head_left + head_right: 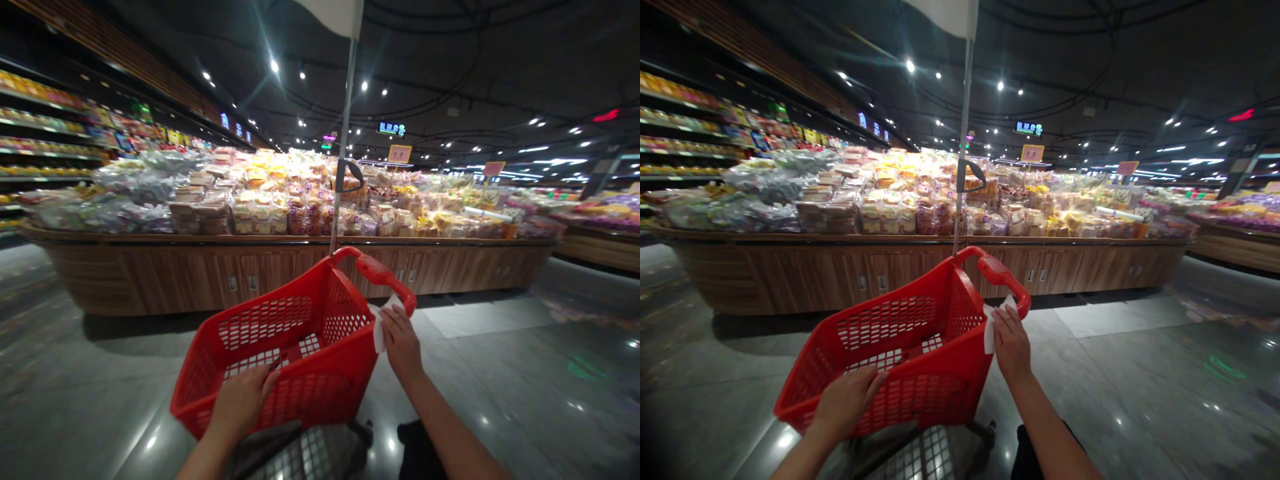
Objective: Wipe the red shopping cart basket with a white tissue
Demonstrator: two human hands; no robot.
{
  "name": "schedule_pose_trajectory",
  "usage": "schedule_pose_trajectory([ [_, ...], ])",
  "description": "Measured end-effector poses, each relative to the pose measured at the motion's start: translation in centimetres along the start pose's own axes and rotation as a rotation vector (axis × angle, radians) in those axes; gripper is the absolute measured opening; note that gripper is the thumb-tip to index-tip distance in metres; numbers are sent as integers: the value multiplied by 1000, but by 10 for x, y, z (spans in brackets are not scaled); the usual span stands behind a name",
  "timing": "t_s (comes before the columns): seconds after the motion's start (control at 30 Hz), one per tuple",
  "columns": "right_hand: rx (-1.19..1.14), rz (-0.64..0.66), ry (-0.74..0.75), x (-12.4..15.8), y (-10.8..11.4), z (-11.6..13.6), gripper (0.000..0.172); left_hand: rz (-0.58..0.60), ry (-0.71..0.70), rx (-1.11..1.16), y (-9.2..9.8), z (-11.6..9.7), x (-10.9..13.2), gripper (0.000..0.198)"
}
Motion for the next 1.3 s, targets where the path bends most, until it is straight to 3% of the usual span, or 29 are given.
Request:
schedule_pose_trajectory([
  [0.13,-37,117,30,12,-6,35,33,-6,11,24,6,11,2,50],
  [0.2,-50,157,43,17,-9,49,34,-36,16,34,8,6,1,50],
  [0.43,-49,227,24,17,-13,76,35,-195,-108,111,5,-49,-23,41],
  [0.6,2,308,65,-2,2,59,34,-199,-67,85,2,-47,-34,44],
  [0.8,101,197,20,-29,42,11,31,-207,-74,61,-1,-36,-31,42],
  [0.93,199,290,14,-26,32,37,25,-212,-67,42,0,-37,-30,41],
  [1.1,225,498,165,-19,14,85,28,-204,-73,19,3,-33,-29,42],
  [1.17,232,538,191,-25,22,83,26,-199,-71,11,3,-28,-28,42],
  [1.3,269,543,154,-38,51,50,24,-191,-63,-1,1,-19,-28,40],
])
Point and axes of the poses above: each hand's wrist, its own x-axis away from the middle knuckle, its own y-axis out of the back of the hand, z = x × y, the point moved 3 cm from there along -x, towards the middle knuckle, and after that the axes turned 7 degrees about -y, right-handed, at the moved point
